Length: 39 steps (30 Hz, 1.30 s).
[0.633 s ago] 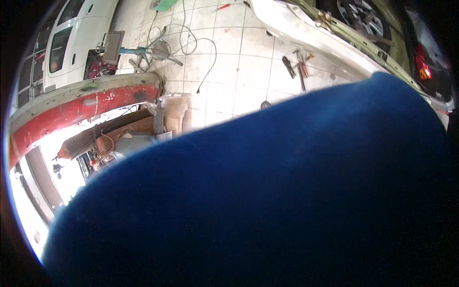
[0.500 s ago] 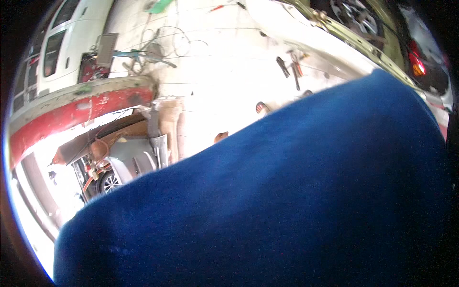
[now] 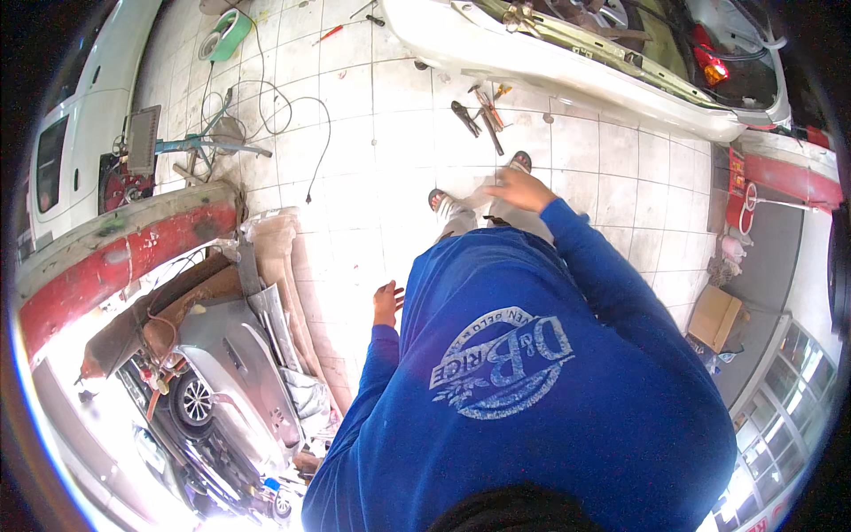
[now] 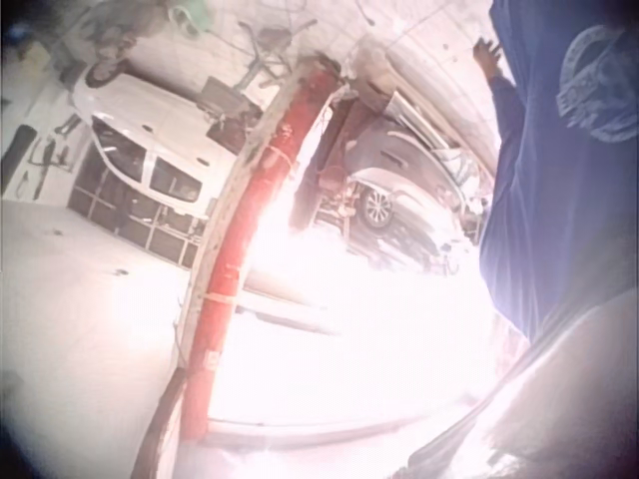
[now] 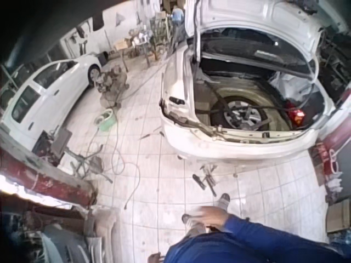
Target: The person uses a screwdriver to remove fasteners from a car wheel area, then removes a protective mat and positions a car bumper under the vehicle. They attach a chain hoist to the bumper and use pliers to tighten the hoist, securing the bumper in place.
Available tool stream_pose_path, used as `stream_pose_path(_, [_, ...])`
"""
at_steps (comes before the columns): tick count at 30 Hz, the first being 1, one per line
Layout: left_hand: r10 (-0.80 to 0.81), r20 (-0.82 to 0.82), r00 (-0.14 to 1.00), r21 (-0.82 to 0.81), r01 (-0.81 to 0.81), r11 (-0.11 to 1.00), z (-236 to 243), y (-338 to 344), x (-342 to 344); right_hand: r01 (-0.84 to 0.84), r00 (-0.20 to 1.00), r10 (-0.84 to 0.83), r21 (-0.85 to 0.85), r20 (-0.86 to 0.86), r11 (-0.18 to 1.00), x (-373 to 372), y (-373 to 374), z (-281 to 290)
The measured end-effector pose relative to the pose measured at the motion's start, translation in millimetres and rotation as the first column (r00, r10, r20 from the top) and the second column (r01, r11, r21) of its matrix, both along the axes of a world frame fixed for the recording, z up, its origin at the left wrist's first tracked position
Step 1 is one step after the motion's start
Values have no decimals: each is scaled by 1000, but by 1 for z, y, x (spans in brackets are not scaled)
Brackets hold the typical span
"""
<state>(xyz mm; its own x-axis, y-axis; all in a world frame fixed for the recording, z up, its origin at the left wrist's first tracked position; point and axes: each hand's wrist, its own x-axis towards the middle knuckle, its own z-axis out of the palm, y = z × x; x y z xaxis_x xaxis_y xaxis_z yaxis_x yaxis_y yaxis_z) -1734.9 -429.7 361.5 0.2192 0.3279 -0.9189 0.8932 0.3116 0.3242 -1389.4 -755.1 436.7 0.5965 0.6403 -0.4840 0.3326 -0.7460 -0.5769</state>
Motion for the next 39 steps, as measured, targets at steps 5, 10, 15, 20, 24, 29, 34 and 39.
stream_pose_path(5, [-428, 64, 901, 104, 421, 901, -52, 24, -75, 694, 280, -851, -519, -444, 499, -73, -137, -86])
stream_pose_path(10, [-174, -17, 985, 21, 174, 984, -24, 7, 6, 694, -184, -736, -617, -652, 373, -132, -176, -131])
stream_pose_path(15, [-23, 130, 991, -10, 25, 1000, 0, 21, 54, 629, -105, -715, -603, -691, 491, -108, -149, -103])
stream_pose_path(20, [-42, 202, 978, 43, 34, 999, 17, 24, 77, 819, 95, -860, -452, -501, 354, -74, -136, -73])
stream_pose_path(24, [-22, 147, 989, -4, 22, 1000, -3, 22, 53, 781, 158, -859, -470, -488, 411, -74, -147, -77])
stream_pose_path(29, [-123, 33, 992, 72, 121, 990, -7, 6, 17, 661, 17, -806, -598, -592, 453, -99, -145, -89])
stream_pose_path(34, [-303, 51, 952, 128, 294, 947, -34, 1, -15, 663, -27, -785, -598, -619, 450, -89, -148, -97])
stream_pose_path(39, [-84, -9, 996, 14, 84, 996, -15, -18, 20, 582, 210, -799, -584, -563, 565, -43, -137, -59])
